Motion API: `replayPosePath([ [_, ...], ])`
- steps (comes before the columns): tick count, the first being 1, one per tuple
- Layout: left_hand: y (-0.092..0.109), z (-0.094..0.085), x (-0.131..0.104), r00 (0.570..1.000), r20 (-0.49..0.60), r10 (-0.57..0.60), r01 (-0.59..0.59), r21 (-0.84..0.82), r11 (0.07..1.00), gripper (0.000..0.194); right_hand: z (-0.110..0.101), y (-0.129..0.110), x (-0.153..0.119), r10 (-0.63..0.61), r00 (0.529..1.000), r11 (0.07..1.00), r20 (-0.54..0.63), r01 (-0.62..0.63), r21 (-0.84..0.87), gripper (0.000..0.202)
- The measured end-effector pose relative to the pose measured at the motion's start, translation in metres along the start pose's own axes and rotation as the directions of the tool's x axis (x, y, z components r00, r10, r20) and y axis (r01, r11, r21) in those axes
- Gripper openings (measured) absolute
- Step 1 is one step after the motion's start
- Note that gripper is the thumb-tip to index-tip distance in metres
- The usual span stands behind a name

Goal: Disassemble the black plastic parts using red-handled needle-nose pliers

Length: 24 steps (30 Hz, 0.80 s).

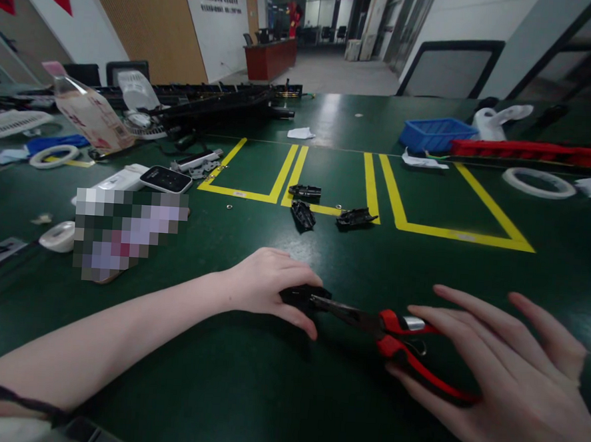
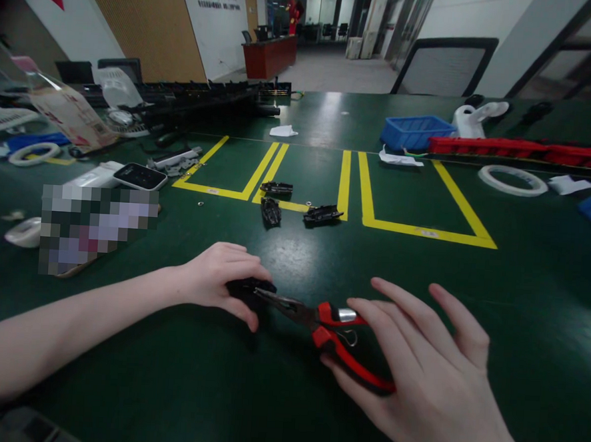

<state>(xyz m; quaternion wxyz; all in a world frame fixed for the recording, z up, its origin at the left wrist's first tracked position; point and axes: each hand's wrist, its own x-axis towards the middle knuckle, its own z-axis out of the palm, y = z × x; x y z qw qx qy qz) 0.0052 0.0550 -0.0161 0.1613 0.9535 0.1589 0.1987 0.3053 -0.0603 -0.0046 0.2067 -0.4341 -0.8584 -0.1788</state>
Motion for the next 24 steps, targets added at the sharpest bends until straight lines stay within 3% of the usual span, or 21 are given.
replayPosePath([
  [4,-0.0011,0.0011,-0.0002,1.000,-0.008,0.005,-0.005,0.010,1.000,0.053,0.0013,-0.0002,-0.0004,0.039,0.999,0.997,0.035,-0.042,0.071,0.044],
  [14,-0.0003,0.0005,-0.0016,1.000,-0.007,0.030,-0.030,-0.076,0.997,0.050,-0.0039,0.0025,0.0009,0.043,0.999,0.998,0.007,-0.043,0.048,0.046],
  [24,-0.0002,0.0010,-0.0016,1.000,0.014,0.025,-0.024,-0.062,0.998,0.059,-0.0011,0.0046,-0.0029,0.104,0.990,0.979,0.097,-0.119,0.165,0.049],
])
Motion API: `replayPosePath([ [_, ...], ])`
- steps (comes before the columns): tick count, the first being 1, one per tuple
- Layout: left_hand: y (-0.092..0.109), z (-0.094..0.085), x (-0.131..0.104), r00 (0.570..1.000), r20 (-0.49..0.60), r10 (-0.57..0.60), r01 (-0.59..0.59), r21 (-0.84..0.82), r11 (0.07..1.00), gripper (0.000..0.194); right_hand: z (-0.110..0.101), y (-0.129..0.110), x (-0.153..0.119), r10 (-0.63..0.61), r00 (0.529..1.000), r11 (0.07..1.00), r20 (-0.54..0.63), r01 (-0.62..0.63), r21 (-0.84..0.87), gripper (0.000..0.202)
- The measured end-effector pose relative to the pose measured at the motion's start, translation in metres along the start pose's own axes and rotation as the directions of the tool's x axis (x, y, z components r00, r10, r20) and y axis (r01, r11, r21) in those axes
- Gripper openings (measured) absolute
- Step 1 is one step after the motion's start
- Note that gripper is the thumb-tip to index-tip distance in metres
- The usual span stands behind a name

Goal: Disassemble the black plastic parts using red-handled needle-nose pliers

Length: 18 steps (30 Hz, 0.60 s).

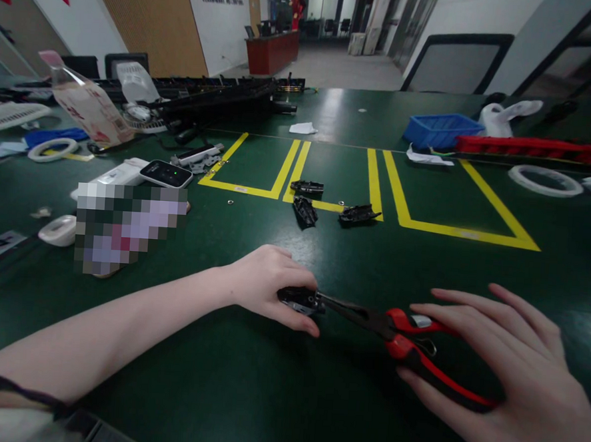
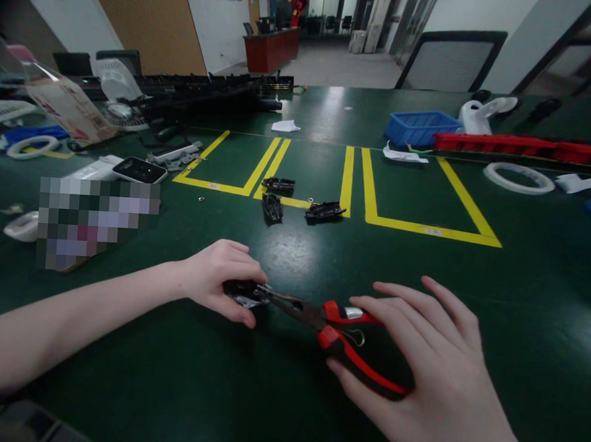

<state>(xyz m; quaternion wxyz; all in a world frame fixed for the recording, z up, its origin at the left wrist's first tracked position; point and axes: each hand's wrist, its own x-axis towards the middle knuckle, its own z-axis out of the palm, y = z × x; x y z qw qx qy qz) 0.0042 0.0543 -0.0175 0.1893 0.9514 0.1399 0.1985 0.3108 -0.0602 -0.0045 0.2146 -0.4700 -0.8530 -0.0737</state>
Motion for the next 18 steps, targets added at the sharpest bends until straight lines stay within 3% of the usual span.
replayPosePath([
  [6,0.001,-0.001,0.001,1.000,-0.017,0.022,-0.022,0.003,1.000,0.059,0.000,0.006,0.003,0.025,0.999,1.000,-0.036,-0.025,0.000,0.044],
  [18,0.002,-0.002,0.001,0.999,0.022,0.047,-0.048,0.040,0.998,0.057,-0.005,0.004,0.012,0.034,0.997,0.993,0.075,-0.042,0.106,0.043],
])
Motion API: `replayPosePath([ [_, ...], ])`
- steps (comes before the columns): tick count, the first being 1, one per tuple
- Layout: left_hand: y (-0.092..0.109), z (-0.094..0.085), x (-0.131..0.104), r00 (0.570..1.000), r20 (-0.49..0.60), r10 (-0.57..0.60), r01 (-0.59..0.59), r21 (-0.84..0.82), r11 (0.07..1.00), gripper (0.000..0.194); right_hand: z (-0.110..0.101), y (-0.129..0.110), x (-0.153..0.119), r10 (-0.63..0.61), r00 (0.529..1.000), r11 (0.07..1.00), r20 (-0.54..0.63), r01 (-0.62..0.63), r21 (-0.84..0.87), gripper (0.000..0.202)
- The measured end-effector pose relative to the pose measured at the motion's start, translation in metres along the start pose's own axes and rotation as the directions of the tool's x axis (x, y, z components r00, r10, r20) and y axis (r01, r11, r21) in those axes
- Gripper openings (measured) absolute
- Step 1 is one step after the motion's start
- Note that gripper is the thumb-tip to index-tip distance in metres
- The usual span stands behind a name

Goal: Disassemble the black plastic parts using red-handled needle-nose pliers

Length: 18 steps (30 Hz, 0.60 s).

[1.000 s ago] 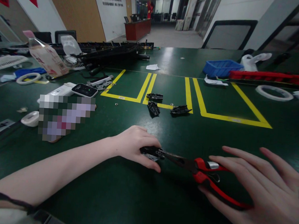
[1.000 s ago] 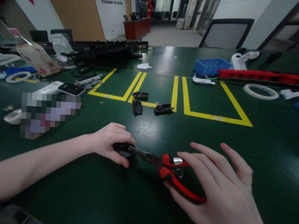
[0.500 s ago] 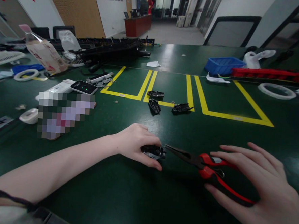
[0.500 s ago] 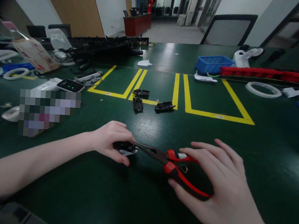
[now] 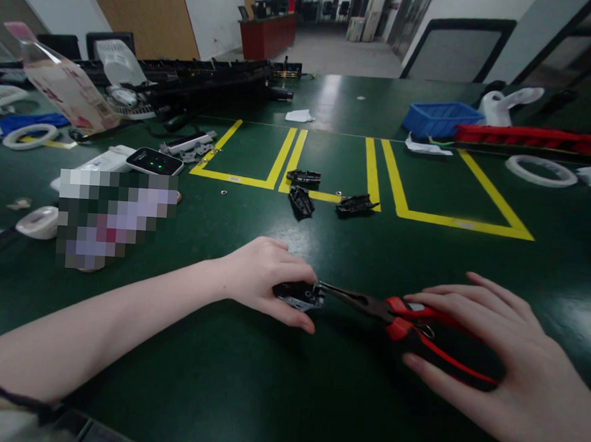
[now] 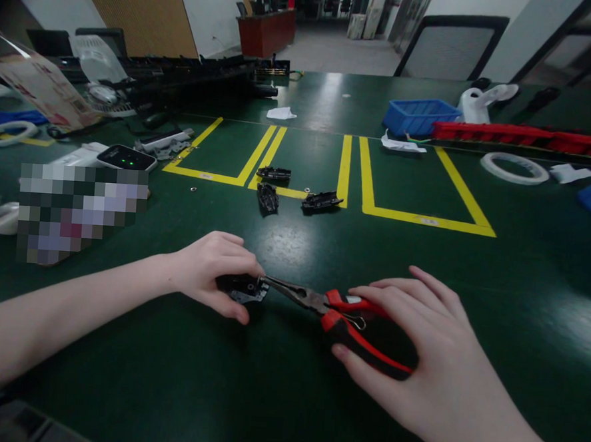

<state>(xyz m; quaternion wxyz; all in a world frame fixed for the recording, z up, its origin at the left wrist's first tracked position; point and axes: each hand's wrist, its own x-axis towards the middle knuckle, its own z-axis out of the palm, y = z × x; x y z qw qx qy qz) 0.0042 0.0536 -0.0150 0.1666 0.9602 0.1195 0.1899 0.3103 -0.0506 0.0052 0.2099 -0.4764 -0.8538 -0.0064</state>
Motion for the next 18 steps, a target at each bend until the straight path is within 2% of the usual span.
replayPosePath([
  [7,0.0012,0.0002,0.0003,0.998,-0.017,0.060,-0.059,0.042,0.997,0.053,0.0013,-0.0038,-0.0020,0.029,0.999,0.998,0.022,-0.030,0.048,0.040],
  [18,0.0033,0.0018,0.0012,0.998,0.038,0.056,-0.061,0.156,0.986,0.052,0.0049,-0.0058,-0.0055,0.067,0.997,0.998,0.028,-0.068,0.019,0.040],
])
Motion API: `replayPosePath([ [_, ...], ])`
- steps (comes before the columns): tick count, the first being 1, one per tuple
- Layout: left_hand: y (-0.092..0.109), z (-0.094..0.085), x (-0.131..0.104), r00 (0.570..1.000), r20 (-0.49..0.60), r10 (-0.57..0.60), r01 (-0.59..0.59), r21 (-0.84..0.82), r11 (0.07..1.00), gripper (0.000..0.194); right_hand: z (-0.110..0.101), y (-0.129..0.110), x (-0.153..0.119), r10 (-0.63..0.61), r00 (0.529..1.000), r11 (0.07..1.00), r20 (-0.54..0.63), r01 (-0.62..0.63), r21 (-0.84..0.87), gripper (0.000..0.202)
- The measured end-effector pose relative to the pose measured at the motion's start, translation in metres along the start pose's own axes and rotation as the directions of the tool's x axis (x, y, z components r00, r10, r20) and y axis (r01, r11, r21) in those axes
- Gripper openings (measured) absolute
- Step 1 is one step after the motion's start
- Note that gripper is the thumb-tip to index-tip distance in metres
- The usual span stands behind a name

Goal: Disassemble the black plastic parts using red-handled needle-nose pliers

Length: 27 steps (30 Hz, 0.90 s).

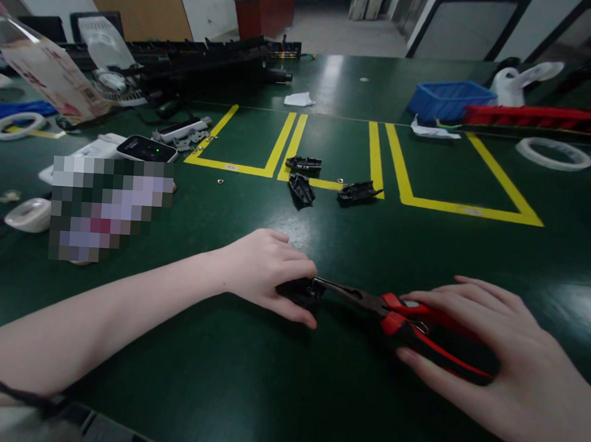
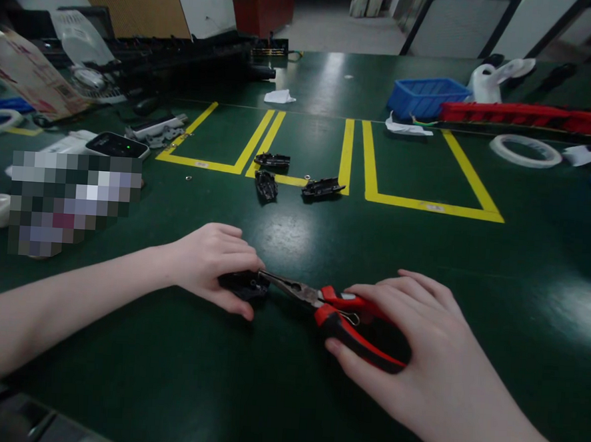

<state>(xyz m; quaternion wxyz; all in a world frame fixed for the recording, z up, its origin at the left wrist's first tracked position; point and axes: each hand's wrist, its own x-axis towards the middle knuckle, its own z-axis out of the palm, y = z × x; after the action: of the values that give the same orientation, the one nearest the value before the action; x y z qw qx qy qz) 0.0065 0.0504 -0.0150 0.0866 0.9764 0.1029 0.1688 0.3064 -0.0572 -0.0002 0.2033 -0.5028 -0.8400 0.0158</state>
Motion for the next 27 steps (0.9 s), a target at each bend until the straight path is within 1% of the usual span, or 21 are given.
replayPosePath([
  [5,0.0013,-0.0014,0.0007,1.000,0.019,-0.016,0.016,0.008,1.000,0.051,-0.0001,-0.0024,-0.0030,-0.016,1.000,0.998,-0.015,0.016,-0.053,0.042],
  [10,0.0017,-0.0026,0.0012,1.000,0.022,0.002,-0.003,0.028,1.000,0.051,-0.0022,-0.0037,-0.0043,-0.019,0.998,0.999,-0.058,0.017,-0.040,0.039],
  [13,0.0013,-0.0025,0.0011,1.000,0.008,0.008,-0.008,0.004,1.000,0.052,-0.0038,-0.0027,-0.0044,0.000,0.999,0.999,-0.041,-0.002,-0.041,0.041],
  [16,0.0001,-0.0022,0.0003,1.000,-0.003,-0.003,0.003,-0.030,1.000,0.052,-0.0047,-0.0007,-0.0042,0.003,1.000,0.999,-0.030,-0.004,-0.035,0.038],
  [20,-0.0013,-0.0023,-0.0008,1.000,0.011,-0.029,0.029,-0.050,0.998,0.052,-0.0054,0.0004,-0.0040,0.019,1.000,1.000,-0.011,-0.019,-0.006,0.038],
  [23,-0.0012,-0.0029,-0.0008,1.000,0.018,-0.024,0.025,-0.039,0.999,0.052,-0.0057,-0.0007,-0.0057,0.040,0.999,0.999,-0.005,-0.040,-0.005,0.041],
  [27,0.0002,-0.0033,-0.0004,1.000,0.010,0.005,-0.005,0.015,1.000,0.052,-0.0048,-0.0023,-0.0086,0.059,0.998,0.998,-0.013,-0.059,-0.020,0.046],
])
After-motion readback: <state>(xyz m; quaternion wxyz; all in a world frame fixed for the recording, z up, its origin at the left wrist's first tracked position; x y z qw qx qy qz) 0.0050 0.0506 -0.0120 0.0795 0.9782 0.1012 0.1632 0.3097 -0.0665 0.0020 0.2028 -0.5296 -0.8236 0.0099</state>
